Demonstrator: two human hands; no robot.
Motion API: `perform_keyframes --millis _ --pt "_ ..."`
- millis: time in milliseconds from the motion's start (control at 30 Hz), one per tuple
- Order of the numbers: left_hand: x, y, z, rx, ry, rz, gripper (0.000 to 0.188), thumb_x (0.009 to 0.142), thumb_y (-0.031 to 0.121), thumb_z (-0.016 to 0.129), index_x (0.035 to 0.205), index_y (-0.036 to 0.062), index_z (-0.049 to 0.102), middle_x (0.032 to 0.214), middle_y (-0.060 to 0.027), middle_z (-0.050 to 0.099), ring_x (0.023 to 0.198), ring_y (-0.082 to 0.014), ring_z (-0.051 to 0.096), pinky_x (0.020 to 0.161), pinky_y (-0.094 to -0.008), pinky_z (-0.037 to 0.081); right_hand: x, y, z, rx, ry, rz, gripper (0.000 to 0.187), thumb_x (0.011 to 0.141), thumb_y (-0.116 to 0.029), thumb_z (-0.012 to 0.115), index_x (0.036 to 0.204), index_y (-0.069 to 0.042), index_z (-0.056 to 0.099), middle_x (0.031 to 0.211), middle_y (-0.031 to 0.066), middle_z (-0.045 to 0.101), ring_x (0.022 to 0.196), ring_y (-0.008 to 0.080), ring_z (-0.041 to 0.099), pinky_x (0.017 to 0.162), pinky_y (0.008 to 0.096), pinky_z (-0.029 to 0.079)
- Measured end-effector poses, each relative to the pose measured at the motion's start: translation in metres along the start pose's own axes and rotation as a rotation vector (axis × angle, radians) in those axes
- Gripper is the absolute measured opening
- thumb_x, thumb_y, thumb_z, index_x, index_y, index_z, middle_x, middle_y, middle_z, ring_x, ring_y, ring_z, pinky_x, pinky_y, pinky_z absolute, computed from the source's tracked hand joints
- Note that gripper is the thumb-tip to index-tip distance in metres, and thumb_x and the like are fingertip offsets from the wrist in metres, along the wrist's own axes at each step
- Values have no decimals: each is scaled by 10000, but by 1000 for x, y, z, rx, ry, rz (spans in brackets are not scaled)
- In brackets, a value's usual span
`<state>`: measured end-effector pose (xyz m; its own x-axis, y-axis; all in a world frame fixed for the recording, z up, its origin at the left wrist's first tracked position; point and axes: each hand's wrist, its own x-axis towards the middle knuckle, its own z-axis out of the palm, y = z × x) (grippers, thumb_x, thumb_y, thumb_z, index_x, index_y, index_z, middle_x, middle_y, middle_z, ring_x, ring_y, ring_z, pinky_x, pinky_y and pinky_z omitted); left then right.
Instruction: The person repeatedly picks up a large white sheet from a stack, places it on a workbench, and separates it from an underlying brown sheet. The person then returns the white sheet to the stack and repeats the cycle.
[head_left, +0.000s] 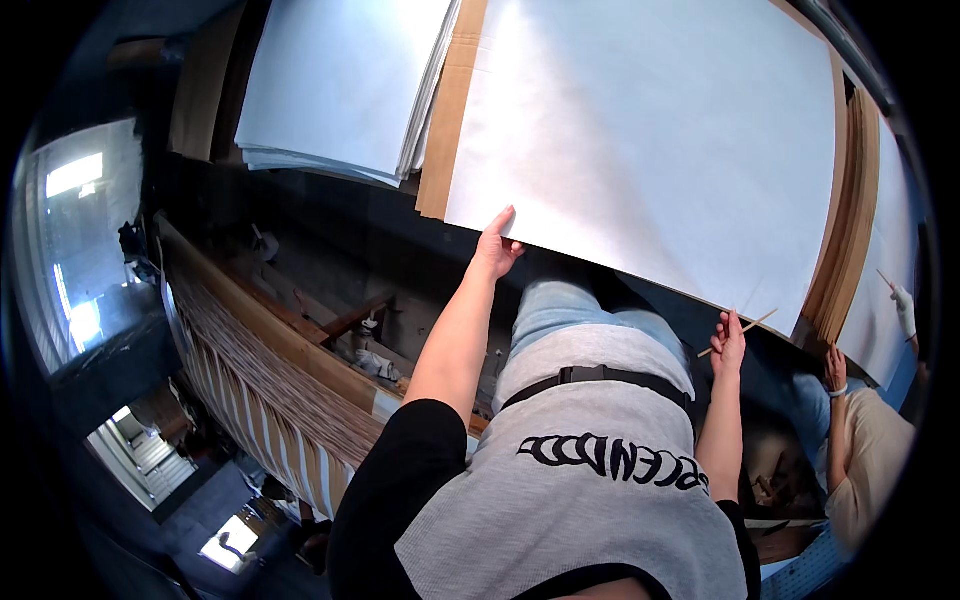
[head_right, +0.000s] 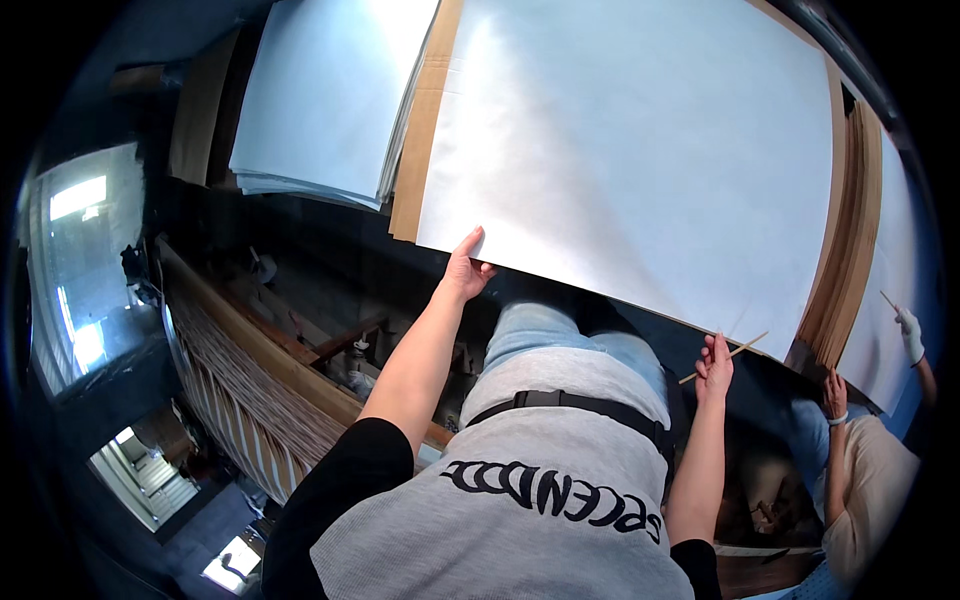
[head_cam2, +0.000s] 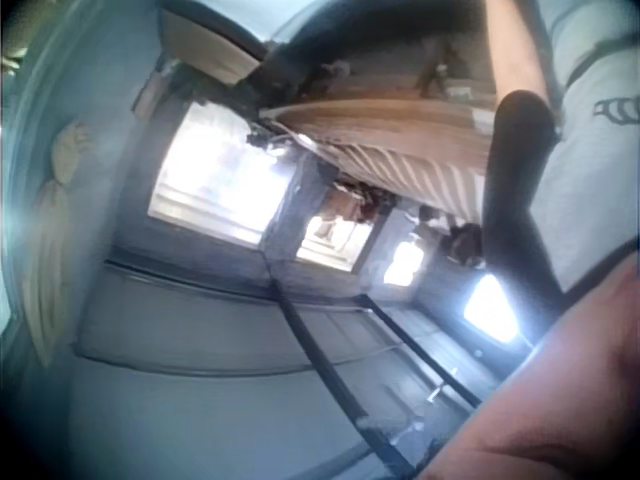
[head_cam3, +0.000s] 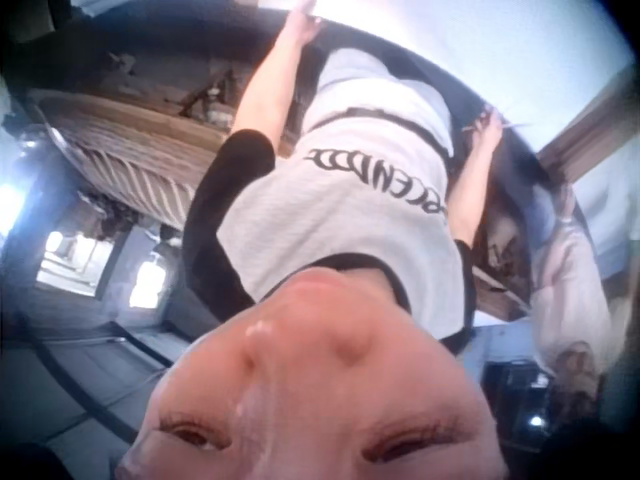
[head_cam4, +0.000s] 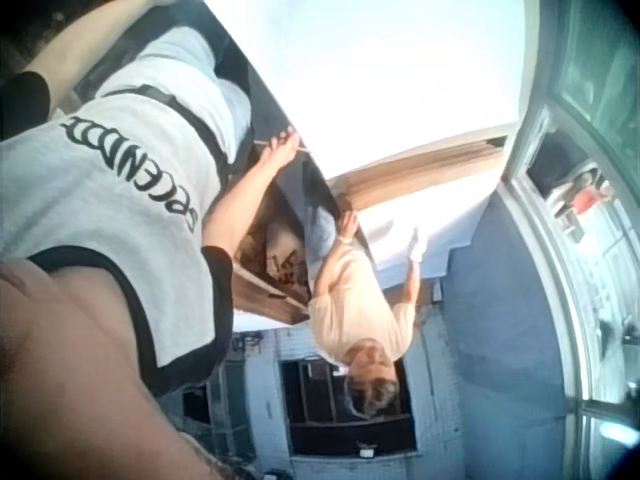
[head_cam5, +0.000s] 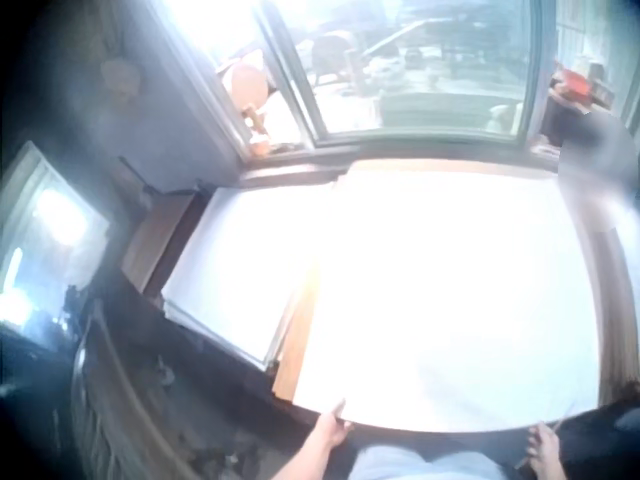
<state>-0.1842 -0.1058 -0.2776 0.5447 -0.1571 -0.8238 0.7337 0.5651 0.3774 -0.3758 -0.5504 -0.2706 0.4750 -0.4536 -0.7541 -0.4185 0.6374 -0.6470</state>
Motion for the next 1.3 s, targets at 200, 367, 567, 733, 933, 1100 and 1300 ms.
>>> perform_keyframes --millis 200,367,567,733,933,1100,1300 --pt "7 -2 -2 41 99 27 349 747 439 652 843 121 549 648 -3 546 415 -93 420 367 -213 288 5 -4 -1 2 48 54 138 833 -206 610 915 -99 582 802 -2 618 599 39 515 345 133 286" --pt "6 -5 -1 19 148 80 351 756 435 645 849 107 562 660 -1 548 430 -91 440 351 -211 290 6 -8 0 -36 48 82 136 829 -212 615 889 -96 578 787 -10 612 597 37 512 350 135 288" --pt "2 -4 9 78 235 196 298 803 364 610 887 80 572 665 -9 550 429 -89 453 319 -213 307 8 -7 -4 2 12 115 125 843 -213 596 863 -93 569 778 -9 600 601 37 504 347 139 286" --pt "-13 1 21 367 426 217 394 827 390 568 760 2 569 517 -50 524 335 -125 438 309 -249 309 -3 -15 5 129 23 162 164 847 -281 579 749 -150 562 663 -22 594 462 38 473 308 153 252" --pt "-43 17 48 450 367 209 398 853 379 539 796 -14 563 534 -71 539 344 -137 457 309 -245 330 -13 -30 31 45 -41 91 242 836 -347 564 747 -123 535 546 -3 487 380 67 370 310 183 231" --pt "-79 57 90 560 294 316 381 844 360 556 879 -19 580 691 -91 603 475 -157 539 369 -254 401 -50 -37 42 -40 175 -171 222 815 -258 529 745 -48 518 532 25 493 381 92 383 376 216 262" --pt "-86 177 194 608 -288 863 461 879 302 514 1187 -37 466 1222 -130 460 1131 -216 429 965 -376 346 -125 -54 84 12 273 -366 296 805 -282 545 860 3 600 700 56 617 568 131 593 480 217 427"
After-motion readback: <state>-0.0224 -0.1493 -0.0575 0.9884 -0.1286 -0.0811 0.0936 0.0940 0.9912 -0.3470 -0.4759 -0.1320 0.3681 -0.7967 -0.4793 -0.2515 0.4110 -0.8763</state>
